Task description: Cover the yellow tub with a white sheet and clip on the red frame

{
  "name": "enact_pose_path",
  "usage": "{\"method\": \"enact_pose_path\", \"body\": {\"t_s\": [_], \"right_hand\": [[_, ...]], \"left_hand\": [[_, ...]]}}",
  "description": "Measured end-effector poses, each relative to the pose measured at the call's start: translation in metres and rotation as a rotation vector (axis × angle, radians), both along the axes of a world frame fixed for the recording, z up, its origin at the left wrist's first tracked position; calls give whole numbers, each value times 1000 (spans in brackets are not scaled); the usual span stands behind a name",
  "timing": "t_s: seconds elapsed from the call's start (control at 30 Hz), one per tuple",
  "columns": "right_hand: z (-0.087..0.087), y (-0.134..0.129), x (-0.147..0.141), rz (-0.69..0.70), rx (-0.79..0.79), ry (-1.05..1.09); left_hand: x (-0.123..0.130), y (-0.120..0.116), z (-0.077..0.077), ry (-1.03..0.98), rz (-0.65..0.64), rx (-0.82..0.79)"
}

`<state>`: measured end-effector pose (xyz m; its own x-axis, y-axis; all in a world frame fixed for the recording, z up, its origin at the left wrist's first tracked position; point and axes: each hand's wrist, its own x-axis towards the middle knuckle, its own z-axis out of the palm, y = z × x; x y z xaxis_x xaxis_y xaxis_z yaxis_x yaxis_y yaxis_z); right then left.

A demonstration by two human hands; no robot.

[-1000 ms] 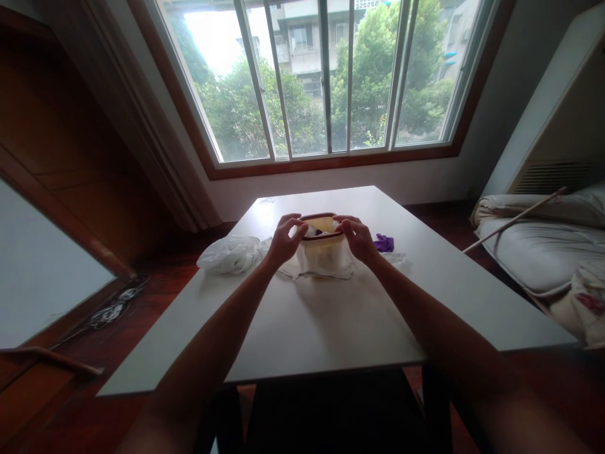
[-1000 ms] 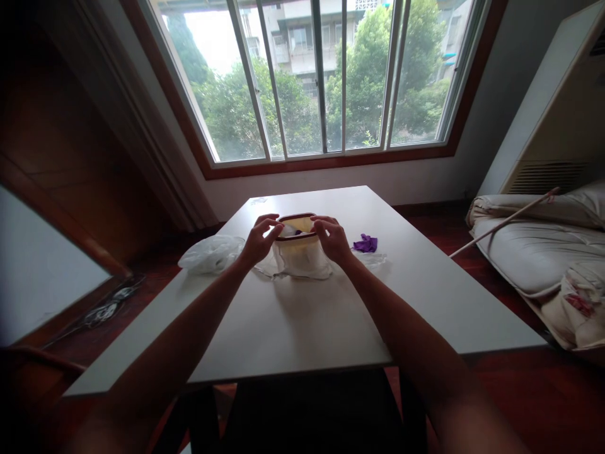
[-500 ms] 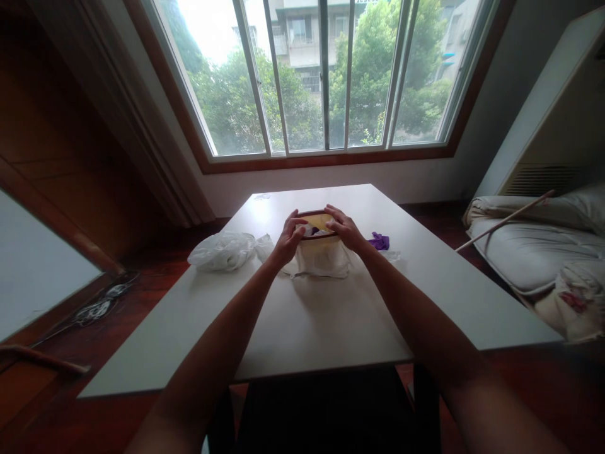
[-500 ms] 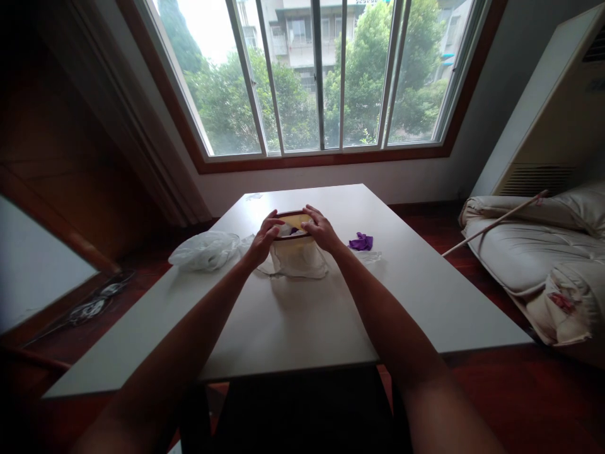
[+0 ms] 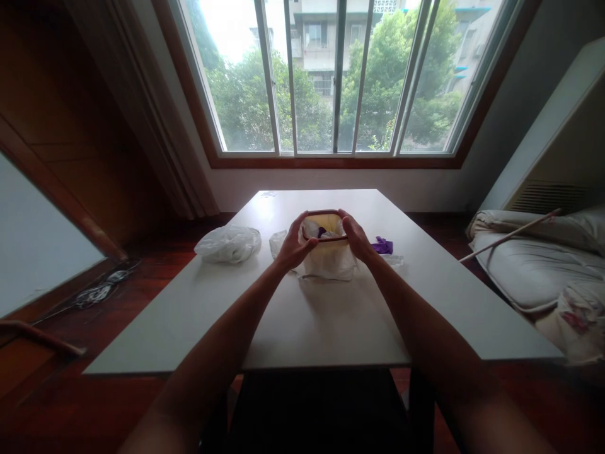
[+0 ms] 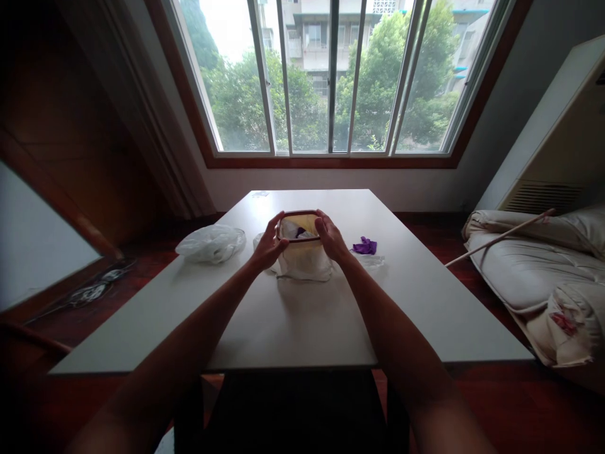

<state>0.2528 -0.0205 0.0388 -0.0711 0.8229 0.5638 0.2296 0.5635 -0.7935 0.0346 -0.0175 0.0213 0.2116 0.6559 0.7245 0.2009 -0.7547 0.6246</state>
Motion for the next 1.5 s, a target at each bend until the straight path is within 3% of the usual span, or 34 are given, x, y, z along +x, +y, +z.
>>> {"method": "enact_pose_path", "body": {"t_s": [0.3,0.47,0.57,0.8,0.97,1.13,1.3,1.5], "right_hand": [[-6,-1,3,180,170,-59],[8,-10,6,15,325,-164],[17,-16,5,-56,429,-166],[23,-29,-4,-34,425,-57],[24,-37,-12,-13,454,-57],[27,-40,-13,-74,481,-99],[26,-34,-6,-62,554,-296],[22,-30,-4,-149,736,-530]], "left_hand": [[0,-1,-1,40,86,76],[-2,-1,-1,19,54,68],[-1,-2,1,7,100,88],[3,-3,8,-202,119,73],[6,-12,22,-404,107,27],[-8,-19,40,-590,14,-198],[-27,-23,51,-547,-184,-525],[-34,-24,58,-565,-283,-736]]}}
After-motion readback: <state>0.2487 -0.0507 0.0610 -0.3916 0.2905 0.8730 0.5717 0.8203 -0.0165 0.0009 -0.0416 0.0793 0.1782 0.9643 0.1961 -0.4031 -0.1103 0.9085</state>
